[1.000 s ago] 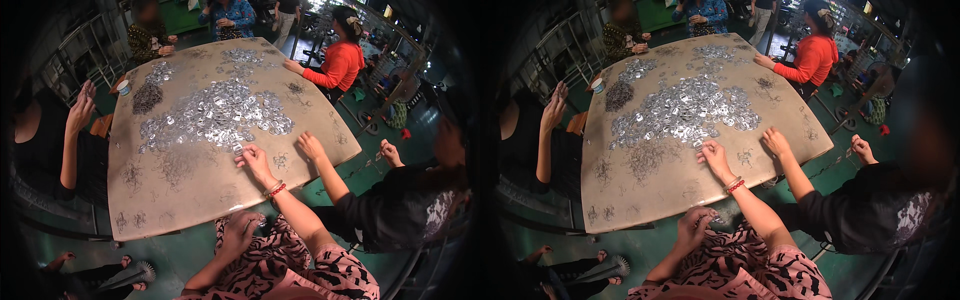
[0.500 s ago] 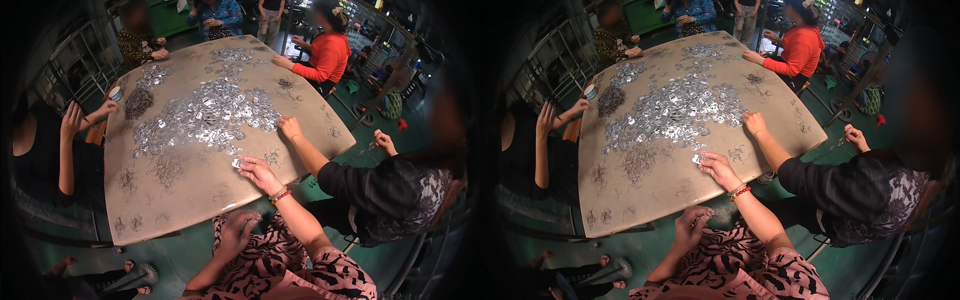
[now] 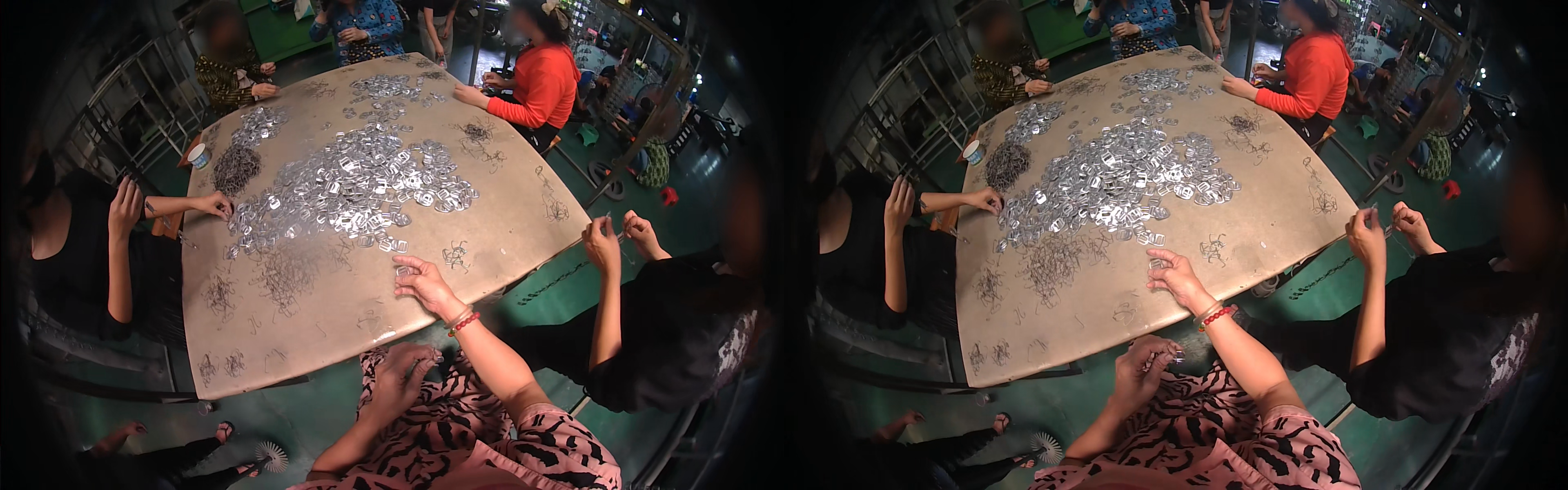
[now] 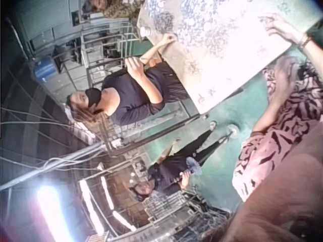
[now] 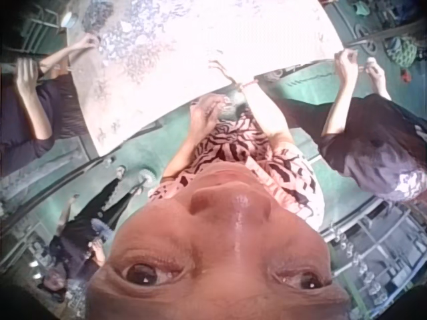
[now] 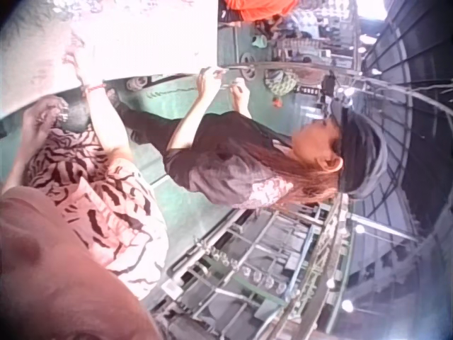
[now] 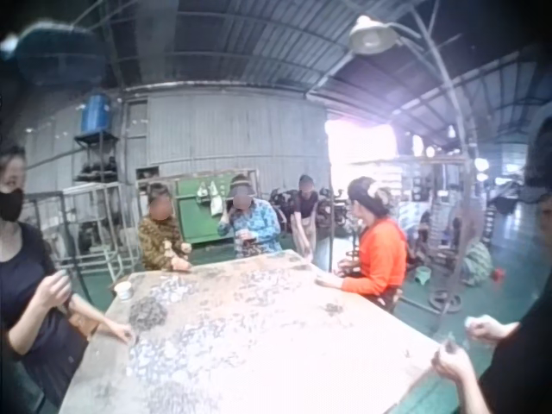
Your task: The person picks up metal links from a pile and hooks them together to form chains, which are then hung on a rack.
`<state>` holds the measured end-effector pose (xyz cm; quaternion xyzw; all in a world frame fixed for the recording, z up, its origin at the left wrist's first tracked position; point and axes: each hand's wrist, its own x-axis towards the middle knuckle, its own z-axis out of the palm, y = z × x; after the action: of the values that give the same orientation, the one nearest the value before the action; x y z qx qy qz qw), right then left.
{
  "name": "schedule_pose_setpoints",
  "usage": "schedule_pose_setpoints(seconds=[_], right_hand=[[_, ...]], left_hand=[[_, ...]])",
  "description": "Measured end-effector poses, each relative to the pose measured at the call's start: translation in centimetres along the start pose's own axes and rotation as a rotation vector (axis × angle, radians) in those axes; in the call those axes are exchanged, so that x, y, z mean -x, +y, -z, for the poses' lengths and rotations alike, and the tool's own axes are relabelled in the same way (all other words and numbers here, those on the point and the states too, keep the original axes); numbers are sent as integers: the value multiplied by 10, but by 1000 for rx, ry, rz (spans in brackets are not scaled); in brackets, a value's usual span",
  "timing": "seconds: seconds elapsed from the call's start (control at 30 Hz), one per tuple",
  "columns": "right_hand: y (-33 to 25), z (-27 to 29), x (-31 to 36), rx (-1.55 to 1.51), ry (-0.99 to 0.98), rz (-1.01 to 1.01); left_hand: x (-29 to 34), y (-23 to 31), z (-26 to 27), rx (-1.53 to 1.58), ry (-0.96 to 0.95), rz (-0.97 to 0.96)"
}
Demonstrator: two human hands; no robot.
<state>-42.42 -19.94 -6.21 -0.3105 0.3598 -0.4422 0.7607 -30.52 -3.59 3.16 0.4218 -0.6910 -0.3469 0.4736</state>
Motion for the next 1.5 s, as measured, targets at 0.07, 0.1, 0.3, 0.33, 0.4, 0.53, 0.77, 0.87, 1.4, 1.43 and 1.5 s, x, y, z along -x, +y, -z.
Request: schedule_pose_setpoints(seconds=[0.07, 0.1, 0.3, 0.33, 0.4, 0.53, 0.77, 0.87, 1.4, 1.43, 1.5], right_hand=[[6, 2, -5, 39, -20, 46], [10, 3, -7, 37, -19, 46], [29, 6, -12, 199, 60, 142], [31, 7, -12, 194, 60, 139], [34, 7, -10, 266, 41, 198], [39, 6, -6, 295, 72, 224], [41, 4, -5, 289, 71, 234], [33, 1, 10, 162, 91, 232], [-52, -37, 167, 761, 245, 547], [-54, -38, 167, 845, 257, 576], [-52, -42, 168, 778, 252, 568]], left_hand=[[-2, 0, 0, -3, -3, -8], [-2, -1, 0, -4, -1, -14], [-7, 2, -2, 8, -5, -29], [-6, 1, -2, 6, -8, -26], [-6, -1, -4, 10, -6, -47], [-5, -6, -8, -8, -15, -58], [-8, -4, -10, -19, -38, -52], [-7, 0, -12, -5, -30, -9], [-24, 5, -8, -93, -46, 66], [-24, 4, -8, -97, -42, 59], [-22, 2, -9, -121, -12, 17]])
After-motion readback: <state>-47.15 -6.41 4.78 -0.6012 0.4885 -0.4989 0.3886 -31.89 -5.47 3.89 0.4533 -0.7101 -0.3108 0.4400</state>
